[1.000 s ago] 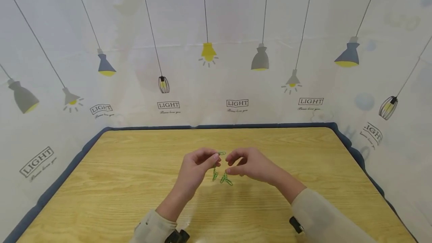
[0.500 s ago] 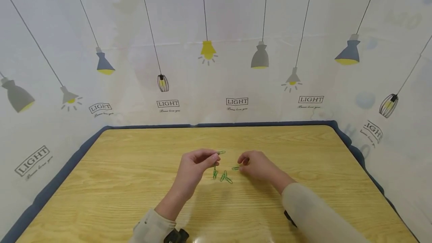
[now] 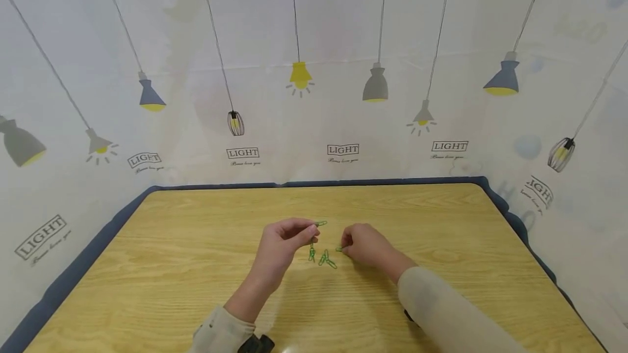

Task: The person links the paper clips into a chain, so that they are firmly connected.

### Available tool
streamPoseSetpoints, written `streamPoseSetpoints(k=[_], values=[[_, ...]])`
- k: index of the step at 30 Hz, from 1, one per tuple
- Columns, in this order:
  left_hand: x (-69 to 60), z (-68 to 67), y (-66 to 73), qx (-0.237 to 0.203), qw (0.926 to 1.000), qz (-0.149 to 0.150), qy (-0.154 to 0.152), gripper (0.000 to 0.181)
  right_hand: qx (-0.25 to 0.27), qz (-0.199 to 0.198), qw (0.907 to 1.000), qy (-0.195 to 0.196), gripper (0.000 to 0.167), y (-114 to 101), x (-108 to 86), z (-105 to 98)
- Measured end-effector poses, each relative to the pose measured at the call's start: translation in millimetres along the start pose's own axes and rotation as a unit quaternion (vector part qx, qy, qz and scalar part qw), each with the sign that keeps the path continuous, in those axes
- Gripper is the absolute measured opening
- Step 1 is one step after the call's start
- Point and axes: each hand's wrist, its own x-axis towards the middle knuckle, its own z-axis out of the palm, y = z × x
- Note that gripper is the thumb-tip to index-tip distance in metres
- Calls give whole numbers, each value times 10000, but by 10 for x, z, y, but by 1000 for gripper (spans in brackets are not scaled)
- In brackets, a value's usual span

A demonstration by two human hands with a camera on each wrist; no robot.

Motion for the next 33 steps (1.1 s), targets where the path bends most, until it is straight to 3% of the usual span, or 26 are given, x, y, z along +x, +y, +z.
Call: streamPoseSetpoints(k=[8, 14, 17, 21, 26, 33], values=[[-13, -14, 2, 21, 10000, -14, 21, 25, 199, 318, 9993, 5, 10, -38, -8, 6], [-9, -31, -19, 1, 10000, 29, -10, 26, 1315, 630, 9893, 61, 5, -203, -43, -156], [-7, -42, -28, -9, 10000, 76, -14, 25, 1989, 422, 9791, 98, 14, -329, -96, -285], [0, -61, -42, 25, 9999, 116, -10, 24, 2495, 92, 9681, 221, 22, -495, -179, -427], [-3, -84, -40, 164, 9998, 75, 69, 25, 2698, -240, 9617, 416, 22, -596, -264, -534], [-9, -82, -26, 253, 9996, 50, 81, 28, 2851, -557, 9563, 336, 28, -613, -374, -593]])
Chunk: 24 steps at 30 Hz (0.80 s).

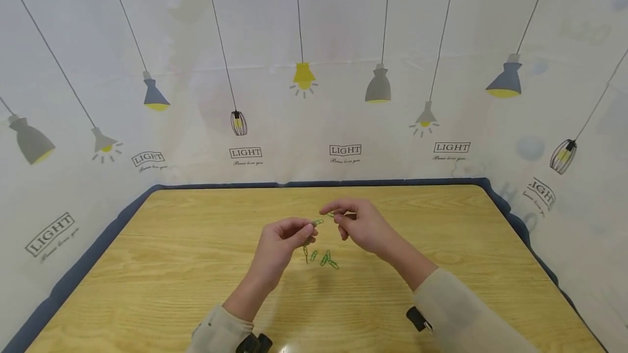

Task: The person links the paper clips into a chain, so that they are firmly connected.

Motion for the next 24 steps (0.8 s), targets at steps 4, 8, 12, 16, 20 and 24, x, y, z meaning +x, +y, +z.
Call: streamPoseSetpoints(k=[4, 8, 12, 16, 20, 24], values=[[6, 23, -3, 35, 10000, 9, -29, 30, 306, 114, 9995, 51, 22, -2, -35, -15], [13, 51, -6, 81, 10000, -8, -39, 30, 672, 226, 9972, 223, 22, -4, -56, -48], [10, 51, 2, 67, 10000, 5, -46, 29, 785, 325, 9958, 346, 22, -18, -52, -75], [2, 39, 2, 79, 9999, -18, -79, 29, 866, 248, 9956, 242, 23, -30, -43, -75], [-3, 24, 5, 88, 9999, -40, -38, 28, 1004, -40, 9949, 50, 26, -38, -24, -31], [-16, 7, 0, 60, 10000, -21, 4, 29, 1012, -247, 9945, 89, 24, -50, -12, 43]])
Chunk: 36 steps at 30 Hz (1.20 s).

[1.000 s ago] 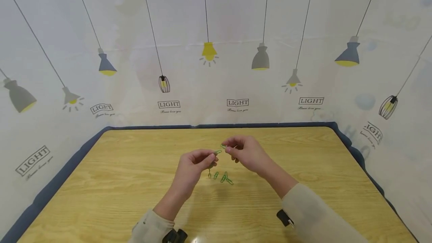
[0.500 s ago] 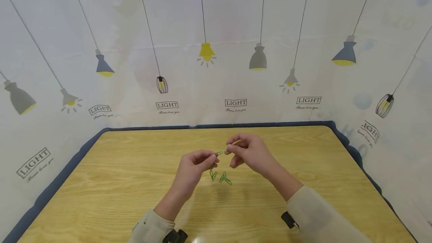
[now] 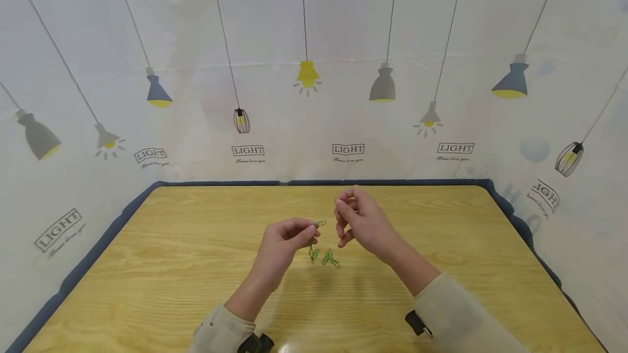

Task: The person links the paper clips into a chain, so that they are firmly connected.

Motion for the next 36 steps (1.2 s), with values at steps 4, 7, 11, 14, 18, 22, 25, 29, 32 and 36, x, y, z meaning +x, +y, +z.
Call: streamPoseSetpoints(k=[4, 7, 11, 14, 18, 22, 25, 29, 32, 36], values=[[-12, -10, -5, -8, 10000, 31, -11, 31, -142, -4, 9998, 140, 25, 9, -13, 46], [-20, -25, -6, -1, 10000, -8, 19, 30, -319, -10, 9993, 185, 29, 18, -23, 59], [-20, -47, -6, -13, 10000, -64, 32, 28, -573, -131, 9981, 176, 33, 26, -32, 66], [-15, -56, -7, -29, 10000, -28, 18, 29, -661, -192, 9974, 191, 33, 24, -36, 83], [-14, -60, -7, -39, 10000, 5, 14, 29, -622, -152, 9974, 321, 28, 16, -38, 123], [-11, -61, -16, 19, 10000, 33, -15, 26, -751, -211, 9961, 403, 22, 5, -31, 160], [-7, -64, -20, 93, 9999, 111, -67, 24, -962, -205, 9942, 431, 19, -6, -33, 172], [-3, -70, -9, 268, 9994, 178, -128, 23, -1171, -117, 9919, 485, 18, -19, -45, 179], [2, -81, -1, 421, 9988, 174, -151, 22, -1246, -76, 9906, 550, 18, -29, -47, 195], [10, -100, -5, 512, 9984, 176, -181, 20, -1308, -59, 9897, 582, 17, -26, -42, 217]])
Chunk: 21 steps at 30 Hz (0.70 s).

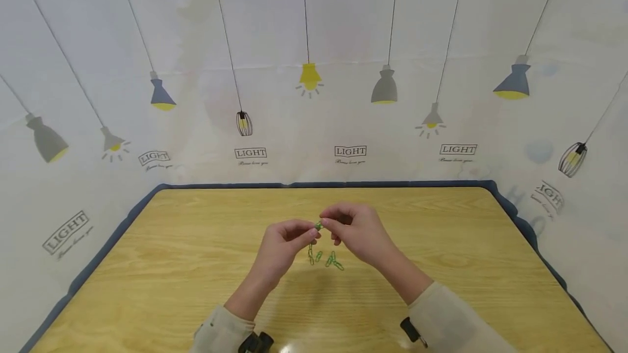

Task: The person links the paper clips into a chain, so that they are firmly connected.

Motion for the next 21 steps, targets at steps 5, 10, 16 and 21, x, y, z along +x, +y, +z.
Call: streamPoseSetpoints(k=[5, 10, 16, 21], values=[[-1, -6, 7, 104, 9999, -5, 1, 20, -190, -64, 9998, -57, 14, 22, -8, -17], [-8, -10, 23, 168, 9998, 45, 10, 22, -331, 89, 9994, -50, 16, 14, -11, -47], [-18, -21, 37, 214, 9996, 172, 101, 22, -329, 163, 9993, -121, 15, -7, -10, -56], [-29, -24, 48, 255, 9990, 260, 261, 19, -255, 169, 9993, -194, 15, 2, -26, -79]])
